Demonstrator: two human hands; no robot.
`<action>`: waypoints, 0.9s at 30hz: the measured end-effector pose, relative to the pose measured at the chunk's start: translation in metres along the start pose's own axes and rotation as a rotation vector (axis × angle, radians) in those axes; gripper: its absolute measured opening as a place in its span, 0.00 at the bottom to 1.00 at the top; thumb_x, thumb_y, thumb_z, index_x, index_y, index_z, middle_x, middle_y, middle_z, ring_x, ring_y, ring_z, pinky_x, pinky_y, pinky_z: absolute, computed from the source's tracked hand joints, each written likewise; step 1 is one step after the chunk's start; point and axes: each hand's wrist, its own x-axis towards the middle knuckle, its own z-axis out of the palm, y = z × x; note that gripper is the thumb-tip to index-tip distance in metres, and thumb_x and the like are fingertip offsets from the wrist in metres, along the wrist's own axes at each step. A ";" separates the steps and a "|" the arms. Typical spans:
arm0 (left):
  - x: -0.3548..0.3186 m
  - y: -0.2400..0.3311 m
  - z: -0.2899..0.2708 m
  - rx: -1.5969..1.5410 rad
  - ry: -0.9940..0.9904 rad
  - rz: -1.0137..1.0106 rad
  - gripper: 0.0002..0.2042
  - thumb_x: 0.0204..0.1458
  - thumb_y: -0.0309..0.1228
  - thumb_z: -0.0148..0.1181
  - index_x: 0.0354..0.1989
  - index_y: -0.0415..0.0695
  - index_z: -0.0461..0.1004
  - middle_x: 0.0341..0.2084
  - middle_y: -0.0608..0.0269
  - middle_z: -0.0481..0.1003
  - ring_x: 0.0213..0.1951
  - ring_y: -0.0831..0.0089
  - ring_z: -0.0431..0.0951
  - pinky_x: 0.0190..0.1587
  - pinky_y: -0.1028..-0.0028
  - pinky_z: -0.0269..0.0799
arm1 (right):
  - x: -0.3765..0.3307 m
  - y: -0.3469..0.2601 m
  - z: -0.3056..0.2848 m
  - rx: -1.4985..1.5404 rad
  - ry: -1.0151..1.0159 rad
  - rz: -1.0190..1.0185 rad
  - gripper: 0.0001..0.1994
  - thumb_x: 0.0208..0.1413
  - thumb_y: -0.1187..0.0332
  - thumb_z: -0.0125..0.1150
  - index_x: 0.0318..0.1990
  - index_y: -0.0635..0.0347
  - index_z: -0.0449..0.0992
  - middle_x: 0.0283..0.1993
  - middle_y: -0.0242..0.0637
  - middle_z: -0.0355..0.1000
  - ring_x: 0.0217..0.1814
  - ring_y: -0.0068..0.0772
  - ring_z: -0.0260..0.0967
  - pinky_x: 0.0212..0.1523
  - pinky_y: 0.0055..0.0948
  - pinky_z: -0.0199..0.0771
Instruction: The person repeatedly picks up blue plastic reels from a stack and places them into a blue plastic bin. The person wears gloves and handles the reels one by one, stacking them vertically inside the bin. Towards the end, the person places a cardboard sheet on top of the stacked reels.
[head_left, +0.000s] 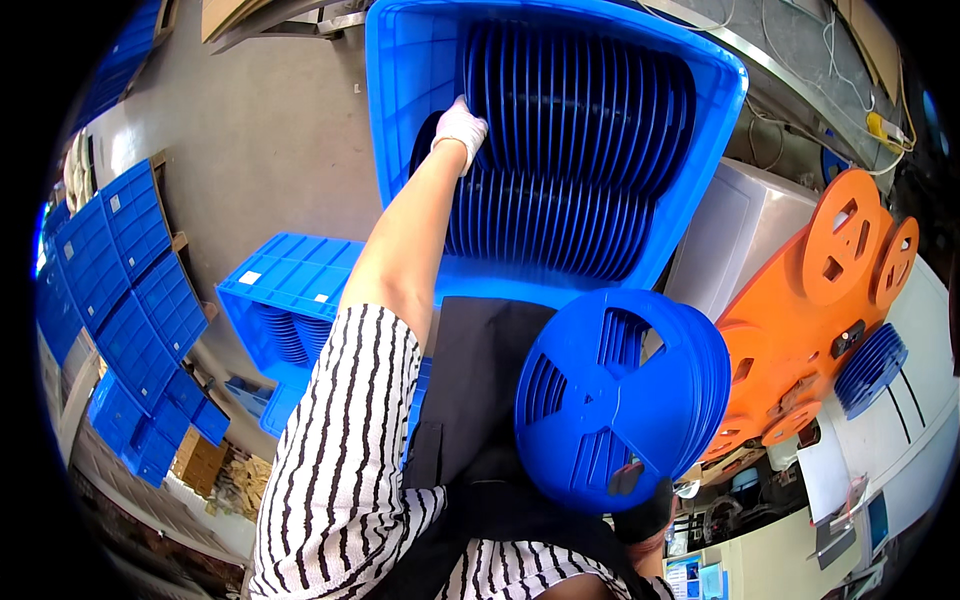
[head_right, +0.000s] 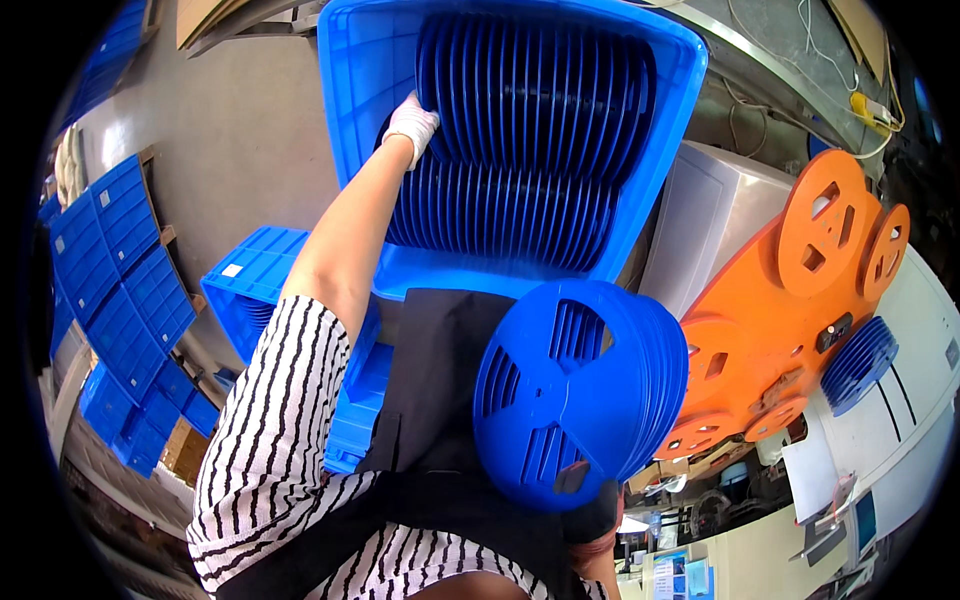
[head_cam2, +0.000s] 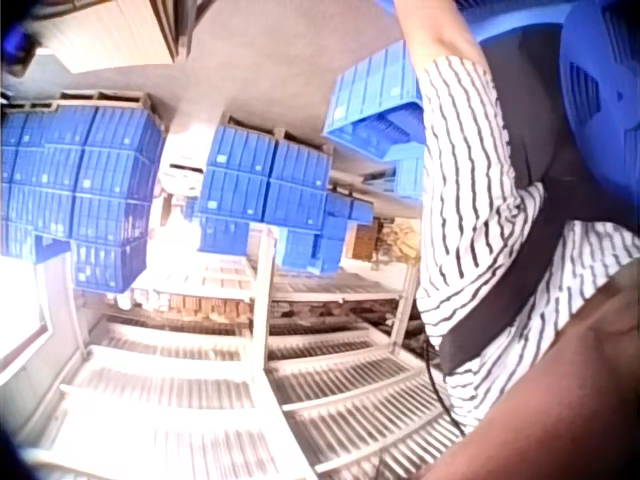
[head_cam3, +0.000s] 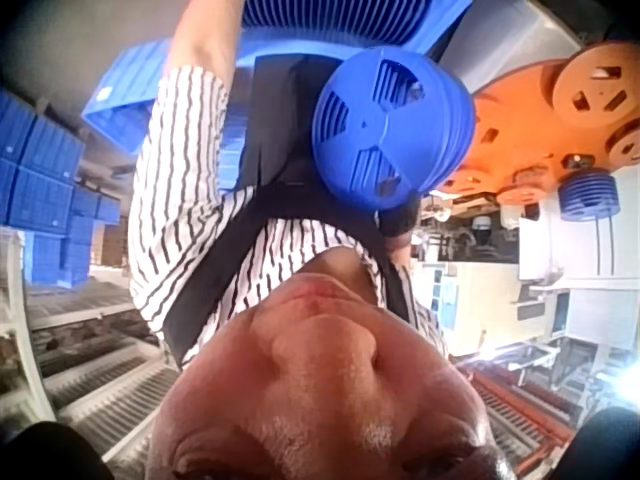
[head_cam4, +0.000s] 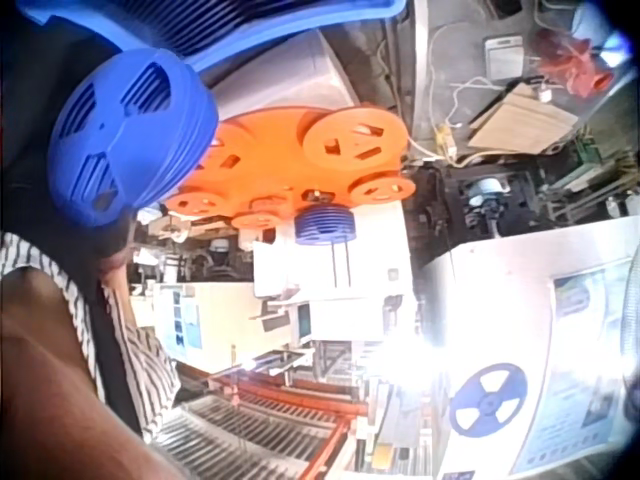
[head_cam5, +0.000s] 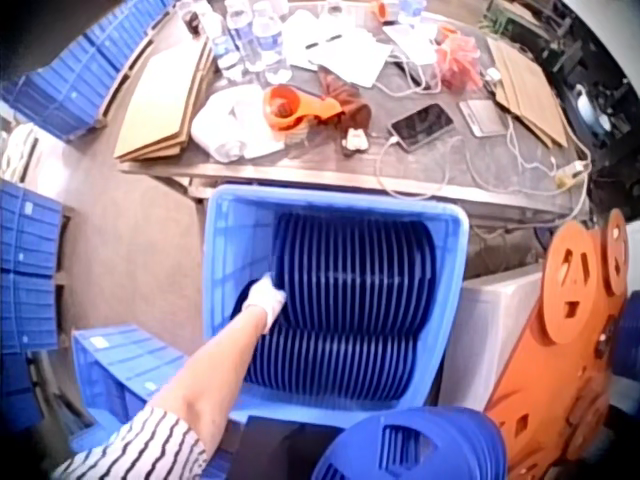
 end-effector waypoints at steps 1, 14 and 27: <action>-0.001 -0.004 -0.001 -0.017 0.047 0.025 0.31 0.51 0.33 0.57 0.65 0.43 0.59 0.56 0.43 0.70 0.58 0.51 0.70 0.59 0.65 0.67 | 0.000 0.001 0.005 -0.118 0.002 -0.018 0.17 0.65 0.54 0.43 0.46 0.56 0.71 0.47 0.36 0.67 0.52 0.36 0.62 0.57 0.37 0.59; -0.257 -0.054 -0.209 -0.818 -0.052 0.075 0.22 0.53 0.27 0.61 0.57 0.41 0.68 0.43 0.62 0.77 0.41 0.71 0.78 0.42 0.72 0.76 | -0.008 0.012 0.086 -0.269 -0.019 -0.244 0.22 0.65 0.50 0.42 0.34 0.62 0.69 0.28 0.40 0.66 0.32 0.37 0.64 0.35 0.35 0.66; -0.358 -0.107 -0.234 -1.428 -0.231 0.113 0.21 0.45 0.25 0.67 0.51 0.43 0.73 0.43 0.63 0.78 0.46 0.69 0.79 0.48 0.70 0.77 | -0.037 0.019 0.094 -0.238 -0.146 -0.321 0.21 0.65 0.49 0.45 0.34 0.61 0.69 0.28 0.38 0.65 0.33 0.37 0.63 0.35 0.34 0.65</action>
